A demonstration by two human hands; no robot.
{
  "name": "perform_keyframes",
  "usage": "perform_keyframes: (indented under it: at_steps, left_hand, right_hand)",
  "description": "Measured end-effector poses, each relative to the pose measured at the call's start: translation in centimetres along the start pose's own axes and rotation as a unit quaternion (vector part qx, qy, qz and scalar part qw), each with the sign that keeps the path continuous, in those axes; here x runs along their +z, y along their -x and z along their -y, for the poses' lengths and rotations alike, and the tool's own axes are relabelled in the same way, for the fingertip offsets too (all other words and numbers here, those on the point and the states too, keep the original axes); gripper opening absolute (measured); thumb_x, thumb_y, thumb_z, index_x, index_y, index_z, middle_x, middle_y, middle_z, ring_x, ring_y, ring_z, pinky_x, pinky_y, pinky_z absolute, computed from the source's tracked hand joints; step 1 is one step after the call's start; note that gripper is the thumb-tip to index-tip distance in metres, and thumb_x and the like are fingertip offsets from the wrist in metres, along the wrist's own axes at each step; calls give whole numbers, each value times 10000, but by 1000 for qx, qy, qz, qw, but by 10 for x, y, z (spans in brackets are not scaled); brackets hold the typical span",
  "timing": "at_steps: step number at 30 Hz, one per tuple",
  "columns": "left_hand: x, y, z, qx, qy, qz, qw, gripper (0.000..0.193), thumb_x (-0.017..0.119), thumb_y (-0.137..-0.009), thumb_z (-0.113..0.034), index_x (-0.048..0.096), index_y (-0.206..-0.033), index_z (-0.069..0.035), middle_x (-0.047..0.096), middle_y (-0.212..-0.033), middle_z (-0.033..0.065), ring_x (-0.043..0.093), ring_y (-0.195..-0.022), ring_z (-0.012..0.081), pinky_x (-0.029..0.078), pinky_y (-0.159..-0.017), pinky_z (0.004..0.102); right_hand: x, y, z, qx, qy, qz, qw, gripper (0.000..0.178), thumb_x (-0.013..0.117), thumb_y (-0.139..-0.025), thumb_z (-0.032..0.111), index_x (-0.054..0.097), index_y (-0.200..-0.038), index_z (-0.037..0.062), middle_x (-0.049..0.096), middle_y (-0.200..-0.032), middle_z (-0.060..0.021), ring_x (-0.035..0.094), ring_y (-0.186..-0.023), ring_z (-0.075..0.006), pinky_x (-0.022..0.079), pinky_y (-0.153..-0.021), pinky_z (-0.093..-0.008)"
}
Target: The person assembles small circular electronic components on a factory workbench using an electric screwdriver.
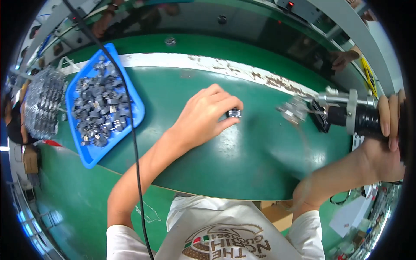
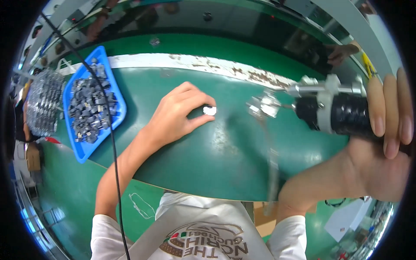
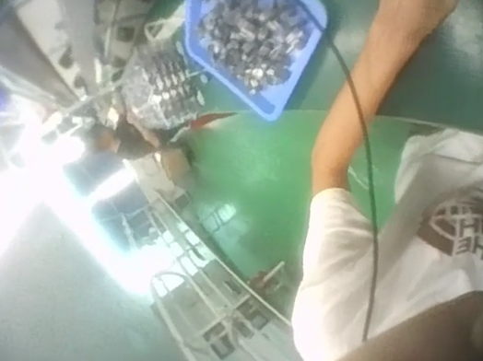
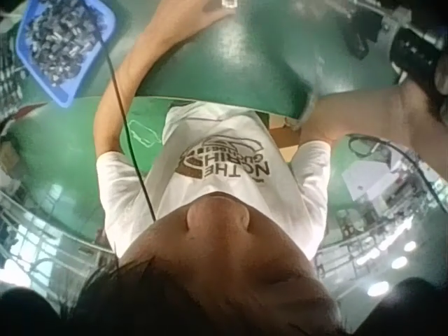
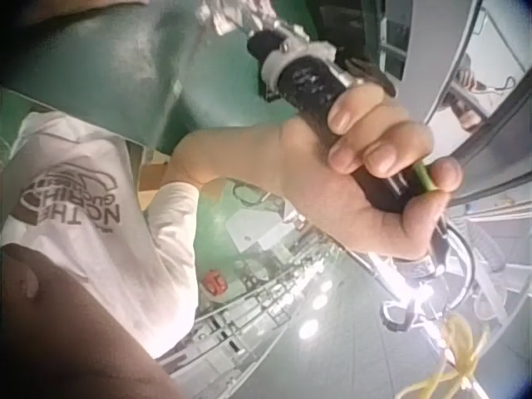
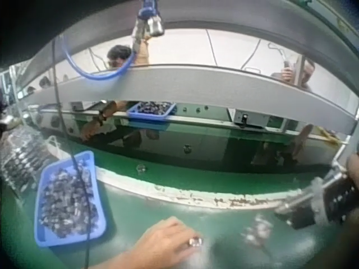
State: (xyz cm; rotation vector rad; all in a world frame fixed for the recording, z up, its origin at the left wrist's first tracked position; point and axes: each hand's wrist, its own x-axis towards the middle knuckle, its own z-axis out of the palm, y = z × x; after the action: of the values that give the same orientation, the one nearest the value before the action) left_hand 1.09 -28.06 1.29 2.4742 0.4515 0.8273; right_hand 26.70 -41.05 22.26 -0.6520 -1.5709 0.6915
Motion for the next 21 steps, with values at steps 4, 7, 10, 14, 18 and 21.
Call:
perform_keyframes:
  at_steps: [4,7,10,14,18,21]
  left_hand:
    - [-63,50,3,-110,-197,-92,970,331,816,-752,-62,668,-1049,-70,692,-1023,114,630,-1020,331,487,-898,450]
    - [-108,87,15,-200,-325,-167,909,314,750,-822,-39,698,-1131,-54,705,-1111,131,627,-1073,350,477,-962,440]
    - [-125,88,29,-220,-376,-204,877,313,738,-835,-43,705,-1147,-53,707,-1143,130,628,-1096,341,480,-976,429]
    - [-119,49,55,-124,-346,-189,911,299,739,-854,-65,709,-1151,-47,722,-1120,152,660,-1059,350,518,-944,429]
    - [-86,-13,102,-246,-147,-137,948,477,770,-831,-87,644,-1288,-30,721,-1214,180,693,-1027,336,548,-926,419]
    - [-58,-49,125,-259,-120,-123,951,626,789,-811,-94,578,-1398,-45,729,-1216,165,705,-1007,326,552,-920,425]
  right_hand:
    - [-16,22,-8,1,-4,-130,992,302,521,-979,322,634,-1048,51,567,-684,-67,417,-423,-104,389,-453,-286]
    - [-13,27,-22,-37,-34,-214,976,324,545,-1011,257,543,-1111,-50,446,-760,-35,351,-516,-52,353,-596,-228]
    - [-14,22,-33,-10,-48,-235,971,329,488,-1021,209,605,-1147,-71,500,-752,-49,347,-499,-67,361,-582,-248]
    - [-11,19,-40,-8,-31,-263,964,299,526,-1005,213,649,-1077,-50,518,-720,-64,354,-493,-74,372,-556,-257]
    - [-8,17,-37,-27,8,-283,959,269,552,-987,211,662,-1030,-31,529,-710,-67,353,-489,-73,376,-536,-259]
    - [-9,18,-36,-21,16,-299,954,263,566,-976,214,658,-1016,-28,531,-695,-68,350,-481,-74,379,-521,-260]
